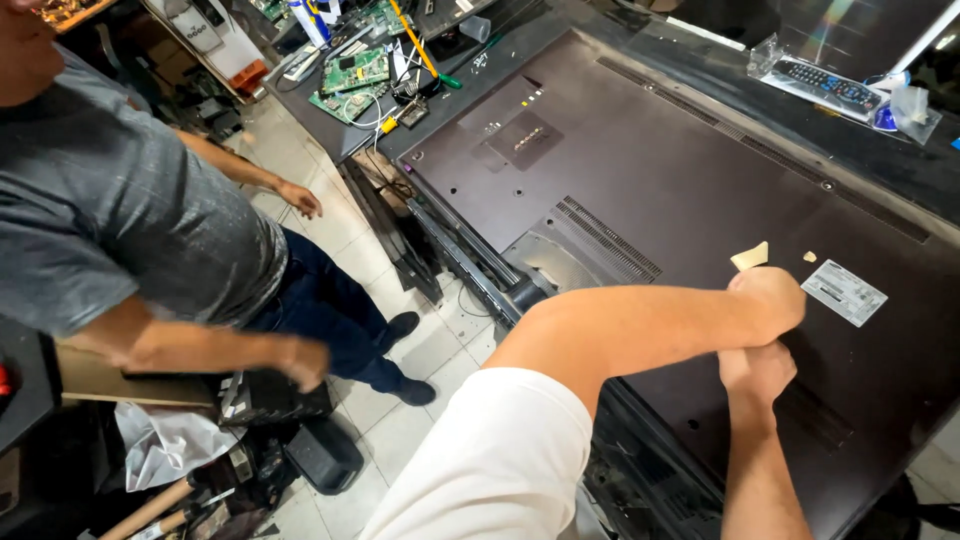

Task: Unscrewing the back panel of a television for repair

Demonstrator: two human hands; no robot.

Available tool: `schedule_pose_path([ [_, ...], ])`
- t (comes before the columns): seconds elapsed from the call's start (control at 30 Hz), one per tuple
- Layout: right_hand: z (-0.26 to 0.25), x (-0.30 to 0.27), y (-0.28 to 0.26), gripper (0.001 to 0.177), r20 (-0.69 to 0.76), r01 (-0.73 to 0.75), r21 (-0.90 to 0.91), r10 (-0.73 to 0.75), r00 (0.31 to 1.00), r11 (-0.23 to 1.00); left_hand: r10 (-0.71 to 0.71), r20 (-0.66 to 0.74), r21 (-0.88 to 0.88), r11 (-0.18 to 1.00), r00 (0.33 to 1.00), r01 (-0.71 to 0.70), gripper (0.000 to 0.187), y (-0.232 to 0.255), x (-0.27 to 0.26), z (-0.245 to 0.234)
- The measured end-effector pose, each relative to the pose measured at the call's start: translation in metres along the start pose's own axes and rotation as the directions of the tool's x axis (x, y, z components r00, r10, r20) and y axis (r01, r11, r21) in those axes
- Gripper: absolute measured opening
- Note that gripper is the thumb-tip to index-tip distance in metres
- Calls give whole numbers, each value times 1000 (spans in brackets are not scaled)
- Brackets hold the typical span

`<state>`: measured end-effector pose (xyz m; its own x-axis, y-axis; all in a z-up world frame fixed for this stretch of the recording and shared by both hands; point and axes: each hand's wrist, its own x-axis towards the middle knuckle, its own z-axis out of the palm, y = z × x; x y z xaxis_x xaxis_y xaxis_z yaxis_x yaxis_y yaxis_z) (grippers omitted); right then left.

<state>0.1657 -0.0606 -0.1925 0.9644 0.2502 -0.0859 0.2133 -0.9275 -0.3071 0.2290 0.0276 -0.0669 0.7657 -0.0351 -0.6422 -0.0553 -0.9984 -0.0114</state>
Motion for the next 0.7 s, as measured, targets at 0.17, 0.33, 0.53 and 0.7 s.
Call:
schedule_pose_path([
  [0.17,-7,-1,-5,52,48,-18,8,18,999,1000,61,-16,293,955,998,-54,32,2,-20,0],
  [0.33,1,3,-3,53,31,12,-95,-9,999,995,-95,-33,2,995,995,96,37,-2,-26,4],
  [0.53,1,1,-5,50,4,56,-76,-56,998,996,125,-244,532,847,962,25,23,8,16,23],
  [0.7,1,-3,-5,48,-39,100,-61,-103,994,993,-56,43,39,998,998,54,45,0,30,13],
])
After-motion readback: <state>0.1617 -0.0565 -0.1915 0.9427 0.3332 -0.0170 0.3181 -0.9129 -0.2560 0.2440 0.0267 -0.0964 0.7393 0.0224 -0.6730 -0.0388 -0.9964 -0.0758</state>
